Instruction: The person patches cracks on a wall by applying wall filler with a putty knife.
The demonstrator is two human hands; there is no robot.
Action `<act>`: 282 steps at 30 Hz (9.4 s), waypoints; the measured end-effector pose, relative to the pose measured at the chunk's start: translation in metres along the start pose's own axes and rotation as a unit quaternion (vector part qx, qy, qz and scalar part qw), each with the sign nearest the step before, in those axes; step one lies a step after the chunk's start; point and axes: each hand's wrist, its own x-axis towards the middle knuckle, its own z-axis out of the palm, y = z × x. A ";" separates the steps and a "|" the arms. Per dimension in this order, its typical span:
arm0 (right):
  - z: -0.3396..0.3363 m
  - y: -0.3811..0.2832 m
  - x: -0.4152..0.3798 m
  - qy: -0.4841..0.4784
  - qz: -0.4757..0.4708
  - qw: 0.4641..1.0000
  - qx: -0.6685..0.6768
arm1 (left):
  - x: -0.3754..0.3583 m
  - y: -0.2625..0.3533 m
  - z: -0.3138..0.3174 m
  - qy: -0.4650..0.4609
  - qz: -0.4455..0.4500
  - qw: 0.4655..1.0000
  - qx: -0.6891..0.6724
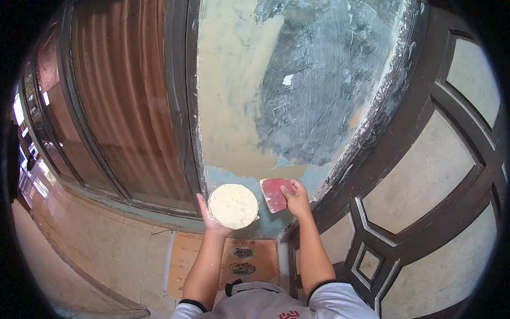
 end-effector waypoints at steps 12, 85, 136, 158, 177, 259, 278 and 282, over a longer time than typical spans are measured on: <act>-0.002 -0.111 -0.091 -0.066 -0.358 0.867 -0.341 | -0.005 -0.014 0.043 -0.070 -0.017 0.997 0.018; -0.012 -0.024 0.043 0.051 -0.274 0.879 -0.387 | -0.019 0.017 0.012 -0.106 0.016 0.994 0.031; -0.014 0.016 0.104 0.004 -0.293 0.822 -0.488 | -0.040 0.022 -0.027 -0.092 0.137 0.986 0.015; -0.022 -0.024 0.131 -0.049 -0.295 0.750 -0.590 | -0.047 0.029 -0.020 -0.104 0.157 0.981 0.047; -0.009 0.017 0.097 -0.052 -0.310 0.739 -0.595 | -0.053 0.022 -0.023 -0.072 0.156 0.984 0.042; 0.010 0.013 0.104 0.009 -0.453 0.746 -0.488 | -0.070 0.033 0.008 -0.105 0.181 0.968 -0.141; -0.037 -0.085 0.104 0.224 -0.467 0.762 -0.389 | -0.092 0.027 -0.020 -0.064 0.197 0.977 -0.051; -0.035 -0.009 0.093 0.126 -0.445 0.788 -0.406 | -0.081 0.027 -0.013 -0.103 0.184 0.977 -0.023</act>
